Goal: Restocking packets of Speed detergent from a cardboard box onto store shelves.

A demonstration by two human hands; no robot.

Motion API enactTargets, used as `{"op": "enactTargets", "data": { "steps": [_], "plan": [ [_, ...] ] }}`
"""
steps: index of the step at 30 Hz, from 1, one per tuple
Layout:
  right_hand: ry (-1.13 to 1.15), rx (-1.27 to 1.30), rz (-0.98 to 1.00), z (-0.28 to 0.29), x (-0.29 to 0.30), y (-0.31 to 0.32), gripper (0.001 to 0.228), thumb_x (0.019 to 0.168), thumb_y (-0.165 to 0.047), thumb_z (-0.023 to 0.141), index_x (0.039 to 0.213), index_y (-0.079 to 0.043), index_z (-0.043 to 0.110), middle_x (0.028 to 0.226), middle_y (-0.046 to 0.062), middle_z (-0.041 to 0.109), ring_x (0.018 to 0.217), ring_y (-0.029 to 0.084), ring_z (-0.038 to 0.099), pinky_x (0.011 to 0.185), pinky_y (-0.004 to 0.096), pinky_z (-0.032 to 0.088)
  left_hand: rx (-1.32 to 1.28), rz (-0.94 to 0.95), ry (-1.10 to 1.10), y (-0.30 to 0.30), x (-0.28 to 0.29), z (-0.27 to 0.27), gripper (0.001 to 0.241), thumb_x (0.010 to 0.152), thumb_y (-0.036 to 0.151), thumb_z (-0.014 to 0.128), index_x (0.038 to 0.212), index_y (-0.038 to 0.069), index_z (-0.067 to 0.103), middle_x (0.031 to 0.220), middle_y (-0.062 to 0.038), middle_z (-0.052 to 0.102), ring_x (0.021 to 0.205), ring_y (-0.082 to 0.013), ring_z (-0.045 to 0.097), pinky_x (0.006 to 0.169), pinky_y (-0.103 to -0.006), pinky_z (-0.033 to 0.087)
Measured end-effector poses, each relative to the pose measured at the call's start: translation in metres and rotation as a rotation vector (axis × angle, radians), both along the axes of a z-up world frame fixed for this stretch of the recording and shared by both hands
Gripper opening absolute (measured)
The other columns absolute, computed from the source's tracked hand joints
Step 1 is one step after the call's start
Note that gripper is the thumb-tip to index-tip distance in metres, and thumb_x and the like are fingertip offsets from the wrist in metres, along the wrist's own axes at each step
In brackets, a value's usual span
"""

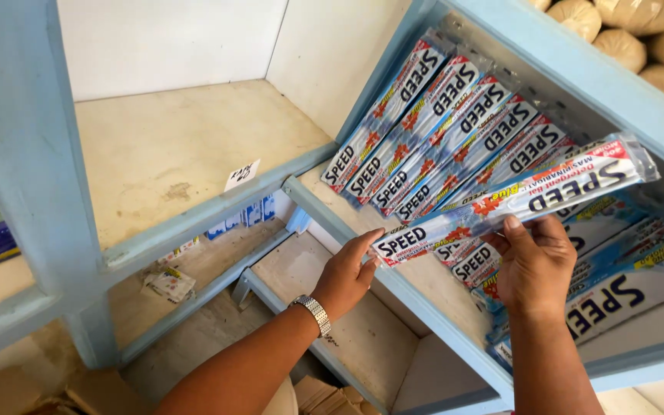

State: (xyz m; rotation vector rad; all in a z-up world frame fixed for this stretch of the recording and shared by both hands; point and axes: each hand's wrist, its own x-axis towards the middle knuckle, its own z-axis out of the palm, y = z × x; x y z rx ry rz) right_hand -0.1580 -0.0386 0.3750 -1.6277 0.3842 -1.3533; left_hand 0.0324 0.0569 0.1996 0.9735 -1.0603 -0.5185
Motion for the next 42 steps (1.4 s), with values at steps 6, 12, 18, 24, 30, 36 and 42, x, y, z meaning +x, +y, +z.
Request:
{"op": "enactTargets", "data": {
  "steps": [6,12,18,24,30,36,42],
  "plan": [
    [0.042,-0.032,-0.002,0.001,0.028,-0.057,0.01,0.103,0.0,0.063,0.113,-0.001,0.065,0.112,0.01,0.071,0.098,0.021,0.07,0.087,0.04,0.06,-0.131,0.266,-0.353,0.001,0.009,-0.025,0.051,0.094,0.003,0.059,0.145,0.011,0.052,0.102,-0.01,0.068,0.092,-0.0307,0.07,0.08,-0.0406,0.058],
    [0.125,0.024,-0.013,-0.02,0.057,-0.116,0.002,0.101,-0.002,0.065,0.102,-0.002,0.065,0.098,0.008,0.07,0.088,0.021,0.071,0.081,0.041,0.062,-0.022,0.015,-0.507,0.008,0.009,-0.04,0.021,0.097,0.009,0.062,0.117,0.013,0.068,0.109,-0.009,0.072,0.091,-0.0284,0.073,0.08,-0.0402,0.059],
    [0.179,0.056,-0.104,-0.021,0.084,-0.139,0.013,0.099,-0.003,0.068,0.088,-0.003,0.06,0.085,0.002,0.062,0.077,0.016,0.066,0.075,0.039,0.063,0.052,-0.102,-0.53,-0.001,0.015,-0.051,0.02,0.097,0.013,0.062,0.115,0.014,0.07,0.107,-0.007,0.071,0.091,-0.0269,0.072,0.08,-0.0401,0.059],
    [0.219,0.058,-0.125,-0.021,0.098,-0.167,0.018,0.1,-0.004,0.07,0.087,-0.003,0.058,0.082,0.002,0.06,0.074,0.014,0.064,0.073,0.037,0.063,0.075,-0.215,-0.585,-0.006,0.021,-0.056,0.019,0.097,0.014,0.06,0.115,0.013,0.068,0.109,-0.005,0.071,0.091,-0.0243,0.072,0.08,-0.0389,0.057],
    [0.276,0.135,-0.167,-0.017,0.11,-0.183,0.013,0.1,-0.006,0.068,0.089,-0.002,0.061,0.081,0.003,0.063,0.071,0.015,0.063,0.071,0.037,0.063,0.234,-0.348,-0.719,-0.009,0.023,-0.055,0.021,0.099,0.017,0.06,0.118,0.013,0.067,0.106,-0.005,0.069,0.092,-0.023,0.071,0.08,-0.0405,0.057],
    [0.281,0.155,-0.218,-0.028,0.122,-0.188,0.003,0.099,-0.007,0.067,0.098,-0.005,0.066,0.084,0.002,0.068,0.071,0.014,0.065,0.068,0.034,0.061,0.213,-0.364,-0.79,-0.015,0.02,-0.068,0.021,0.099,0.019,0.06,0.118,0.013,0.068,0.109,-0.007,0.071,0.096,-0.0246,0.071,0.085,-0.0424,0.056],
    [0.163,0.012,-0.345,-0.053,0.127,-0.197,0.037,0.093,-0.001,0.07,0.123,-0.005,0.049,0.084,0.002,0.063,0.071,0.012,0.065,0.062,0.031,0.061,0.271,-0.381,-0.813,-0.014,0.021,-0.068,0.022,0.098,0.021,0.062,0.117,0.014,0.07,0.11,-0.008,0.07,0.098,-0.0265,0.07,0.088,-0.0436,0.055]
  ]
}}
